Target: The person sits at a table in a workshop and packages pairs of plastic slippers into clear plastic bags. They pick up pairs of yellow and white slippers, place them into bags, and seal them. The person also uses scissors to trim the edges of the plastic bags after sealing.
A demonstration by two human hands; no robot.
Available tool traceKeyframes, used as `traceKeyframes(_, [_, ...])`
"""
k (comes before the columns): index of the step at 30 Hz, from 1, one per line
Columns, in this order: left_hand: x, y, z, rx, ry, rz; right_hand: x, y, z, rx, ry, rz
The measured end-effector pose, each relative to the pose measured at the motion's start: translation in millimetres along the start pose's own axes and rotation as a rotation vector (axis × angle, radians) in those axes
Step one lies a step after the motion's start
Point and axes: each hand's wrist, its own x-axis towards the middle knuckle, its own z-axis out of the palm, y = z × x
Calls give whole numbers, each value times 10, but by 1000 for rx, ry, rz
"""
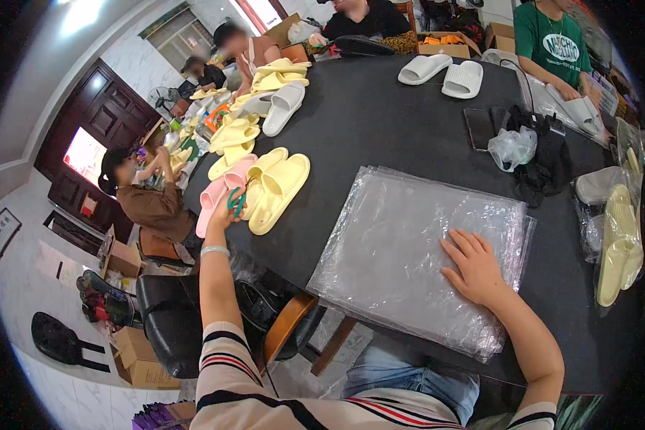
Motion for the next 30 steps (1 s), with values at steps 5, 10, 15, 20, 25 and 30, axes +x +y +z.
traceKeyframes(5, [4,-27,84,24,-7,34,-13,16,31,-5,7,-5])
traceKeyframes(10, [80,-111,89,142,53,44,-21,26,37,8,13,-8])
traceKeyframes(15, [166,-190,66,133,88,68,-33,51,68,2,34,-17])
traceKeyframes(20, [202,-516,-153,-98,287,195,-38,58,67,0,48,-16])
traceKeyframes(25, [-8,-1367,-643,-438,652,375,-11,29,76,26,60,-33])
traceKeyframes(30, [-208,-2142,-363,-689,910,65,-21,25,16,20,34,8])
